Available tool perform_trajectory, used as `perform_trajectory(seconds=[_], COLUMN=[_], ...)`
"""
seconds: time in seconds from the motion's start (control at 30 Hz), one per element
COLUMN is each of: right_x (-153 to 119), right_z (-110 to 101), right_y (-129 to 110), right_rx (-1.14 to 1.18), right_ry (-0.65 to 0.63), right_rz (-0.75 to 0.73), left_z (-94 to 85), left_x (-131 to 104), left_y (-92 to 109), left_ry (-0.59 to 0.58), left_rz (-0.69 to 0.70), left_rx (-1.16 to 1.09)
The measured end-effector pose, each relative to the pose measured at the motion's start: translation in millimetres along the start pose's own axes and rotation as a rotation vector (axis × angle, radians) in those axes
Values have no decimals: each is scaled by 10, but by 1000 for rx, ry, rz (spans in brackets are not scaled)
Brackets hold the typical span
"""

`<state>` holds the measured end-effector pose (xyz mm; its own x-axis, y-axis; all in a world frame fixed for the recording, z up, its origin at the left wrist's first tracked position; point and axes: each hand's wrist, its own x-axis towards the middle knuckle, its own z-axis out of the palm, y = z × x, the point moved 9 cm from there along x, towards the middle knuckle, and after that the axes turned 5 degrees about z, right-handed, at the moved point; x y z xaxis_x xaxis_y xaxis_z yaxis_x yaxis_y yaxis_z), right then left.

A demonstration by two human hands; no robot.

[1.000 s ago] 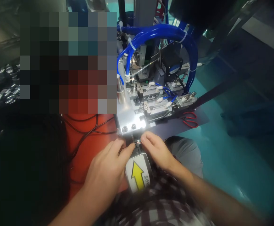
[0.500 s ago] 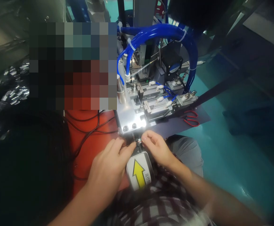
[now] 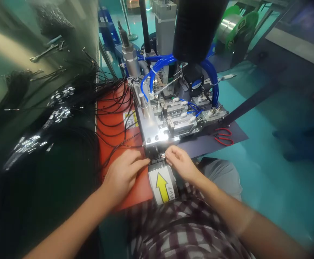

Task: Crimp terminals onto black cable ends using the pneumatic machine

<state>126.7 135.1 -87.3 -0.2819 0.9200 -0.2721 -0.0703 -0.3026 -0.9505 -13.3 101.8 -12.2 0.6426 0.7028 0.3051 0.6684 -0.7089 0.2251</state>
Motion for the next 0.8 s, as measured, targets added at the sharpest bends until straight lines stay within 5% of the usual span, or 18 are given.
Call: perform_trajectory(seconds=[0.3, 0.53, 0.8], right_x=[-7, -19, -29], right_z=[-10, -31, -75], right_y=[-10, -10, 51], right_rx=[-24, -47, -166], right_ry=[1, 20, 151], right_rz=[-6, 24, 67], left_z=[143, 186, 153], left_x=[215, 261, 176], left_y=[288, 208, 164], left_ry=[-57, -84, 16], left_rz=[-76, -174, -191], left_rx=[35, -44, -112])
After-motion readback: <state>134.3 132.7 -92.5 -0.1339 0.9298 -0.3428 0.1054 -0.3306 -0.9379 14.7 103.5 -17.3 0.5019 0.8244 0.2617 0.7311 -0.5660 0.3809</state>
